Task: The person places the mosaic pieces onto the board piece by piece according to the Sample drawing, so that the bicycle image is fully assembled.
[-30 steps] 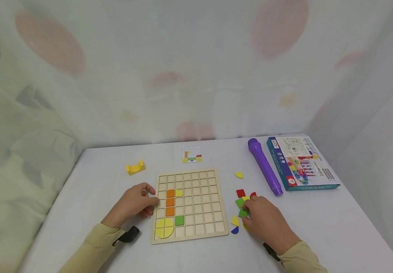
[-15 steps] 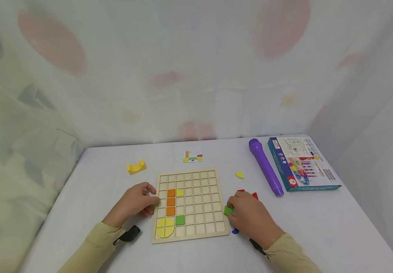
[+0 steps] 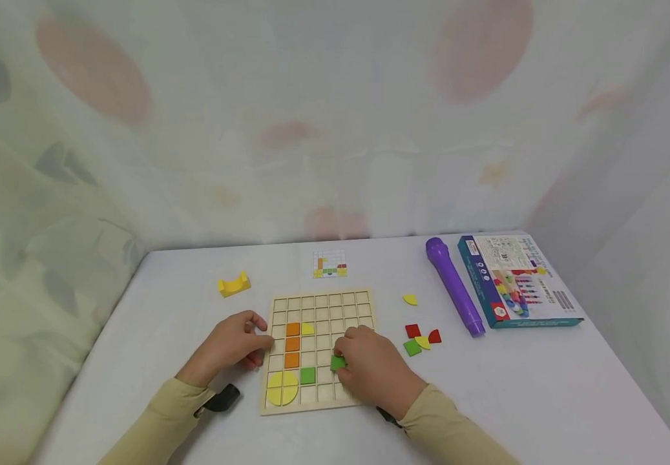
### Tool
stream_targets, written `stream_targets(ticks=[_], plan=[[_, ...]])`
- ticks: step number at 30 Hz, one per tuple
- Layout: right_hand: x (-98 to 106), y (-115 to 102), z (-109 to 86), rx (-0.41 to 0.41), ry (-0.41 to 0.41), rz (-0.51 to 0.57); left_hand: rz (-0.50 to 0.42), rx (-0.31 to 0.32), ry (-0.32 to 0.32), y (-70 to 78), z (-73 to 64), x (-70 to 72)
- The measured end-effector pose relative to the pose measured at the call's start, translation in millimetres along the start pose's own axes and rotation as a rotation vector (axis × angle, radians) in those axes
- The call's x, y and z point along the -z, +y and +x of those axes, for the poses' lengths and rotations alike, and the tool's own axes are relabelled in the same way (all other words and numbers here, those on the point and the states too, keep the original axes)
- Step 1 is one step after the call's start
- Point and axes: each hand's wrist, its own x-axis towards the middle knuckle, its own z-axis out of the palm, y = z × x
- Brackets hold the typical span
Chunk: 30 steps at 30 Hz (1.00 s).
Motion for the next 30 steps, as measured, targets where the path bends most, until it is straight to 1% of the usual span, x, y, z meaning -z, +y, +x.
stream_targets(ticks=[5,10,15,30], plan=[[-4.2,-7.9,3.5,0.037,-0.012,0.027,0.007,-0.009,-0.002,-0.4,0.6,1.3],[-9.5,-9.7,5.3,0.073,-0.013,0.029,0.008,-0.009,0.001,-0.9,1.3,1.7],[-13.0,-9.9,6.3,0.092,-0.007,0.012,-0.008,-0.008,0.000,-1.4,0.6,0.7],[-14.2,-12.4,5.5,0.127,0.018,-0.001,-0.001,-0.004,-0.002,-2.4,1.2,1.4]])
